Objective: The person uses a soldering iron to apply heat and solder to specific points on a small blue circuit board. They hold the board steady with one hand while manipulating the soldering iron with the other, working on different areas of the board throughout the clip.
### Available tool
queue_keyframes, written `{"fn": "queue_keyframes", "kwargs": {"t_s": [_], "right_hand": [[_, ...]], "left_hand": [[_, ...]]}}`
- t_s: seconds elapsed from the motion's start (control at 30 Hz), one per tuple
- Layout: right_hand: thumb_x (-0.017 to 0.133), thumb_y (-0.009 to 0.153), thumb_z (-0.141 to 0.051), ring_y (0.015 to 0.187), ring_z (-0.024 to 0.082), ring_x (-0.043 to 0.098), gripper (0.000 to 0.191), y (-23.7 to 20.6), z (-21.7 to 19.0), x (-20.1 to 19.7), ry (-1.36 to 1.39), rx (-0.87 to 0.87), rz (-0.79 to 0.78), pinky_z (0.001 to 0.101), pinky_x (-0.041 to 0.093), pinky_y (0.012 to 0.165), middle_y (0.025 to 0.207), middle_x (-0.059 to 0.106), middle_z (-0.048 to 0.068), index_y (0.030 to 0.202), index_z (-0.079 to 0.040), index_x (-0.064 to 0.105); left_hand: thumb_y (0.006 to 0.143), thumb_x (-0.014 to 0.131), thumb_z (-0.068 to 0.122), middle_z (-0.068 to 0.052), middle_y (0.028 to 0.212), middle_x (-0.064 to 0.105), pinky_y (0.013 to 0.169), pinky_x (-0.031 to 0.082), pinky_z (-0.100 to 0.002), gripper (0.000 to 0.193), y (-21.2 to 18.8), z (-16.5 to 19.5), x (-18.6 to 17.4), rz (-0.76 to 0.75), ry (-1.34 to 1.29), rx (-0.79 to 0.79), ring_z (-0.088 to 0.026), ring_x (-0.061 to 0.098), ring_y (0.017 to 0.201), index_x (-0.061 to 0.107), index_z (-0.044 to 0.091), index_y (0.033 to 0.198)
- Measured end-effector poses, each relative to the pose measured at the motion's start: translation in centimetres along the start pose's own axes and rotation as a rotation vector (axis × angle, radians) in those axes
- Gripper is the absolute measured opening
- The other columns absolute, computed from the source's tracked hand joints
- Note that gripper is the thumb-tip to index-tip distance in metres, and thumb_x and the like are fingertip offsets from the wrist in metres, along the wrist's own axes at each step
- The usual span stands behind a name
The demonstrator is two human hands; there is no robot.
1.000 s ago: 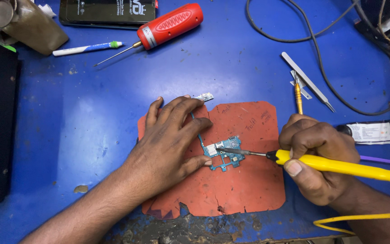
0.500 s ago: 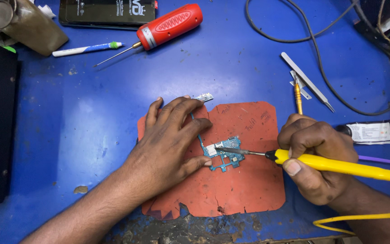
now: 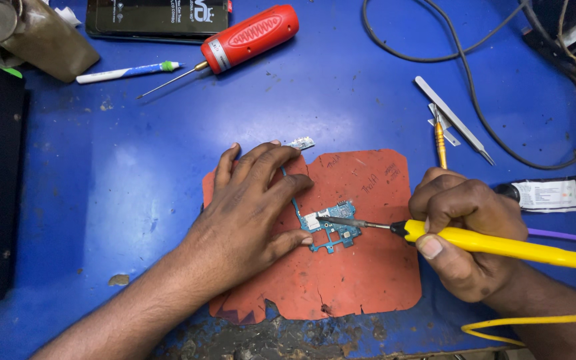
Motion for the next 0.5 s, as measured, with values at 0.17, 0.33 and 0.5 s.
{"fn": "queue_keyframes", "kwargs": {"t_s": [0.17, 0.33, 0.5], "right_hand": [[0.061, 0.097, -0.016, 0.069, 0.014, 0.053, 0.017, -0.01, -0.03, 0.00, -0.006, -0.006, 0.005, 0.0279, 0.047, 0.060, 0.080, 0.058, 0.007, 0.100, -0.008, 0.047], [0.061, 0.097, -0.016, 0.066, 0.013, 0.053, 0.017, -0.06, 0.05, 0.06, 0.002, -0.011, 0.012, 0.0280, 0.047, 0.061, 0.081, 0.058, 0.007, 0.100, -0.008, 0.047], [0.062, 0.096, -0.017, 0.064, 0.013, 0.053, 0.017, -0.14, 0.07, 0.02, -0.003, -0.002, 0.013, 0.0276, 0.046, 0.061, 0.080, 0.058, 0.007, 0.099, -0.008, 0.048]], "left_hand": [[0.063, 0.090, 0.042, -0.016, 0.140, 0.047, 0.112, 0.020, -0.070, 0.069, 0.00, -0.05, 0.06, -0.007, 0.004, -0.001, -0.035, 0.037, 0.139, 0.065, 0.013, 0.121], [0.064, 0.090, 0.042, -0.016, 0.140, 0.047, 0.112, 0.020, -0.070, 0.069, 0.02, -0.06, 0.14, -0.008, 0.007, 0.001, -0.035, 0.037, 0.139, 0.065, 0.013, 0.121], [0.064, 0.090, 0.042, -0.016, 0.139, 0.047, 0.112, 0.020, -0.070, 0.068, 0.01, 0.01, 0.11, -0.010, -0.002, -0.005, -0.035, 0.038, 0.139, 0.065, 0.013, 0.120]]}}
Point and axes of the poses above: each hand's wrist, its own y-axis towards the middle knuckle, its own x-axis out of the palm, z = x × y, the point moved 1 cm from there along y, towards the middle knuckle
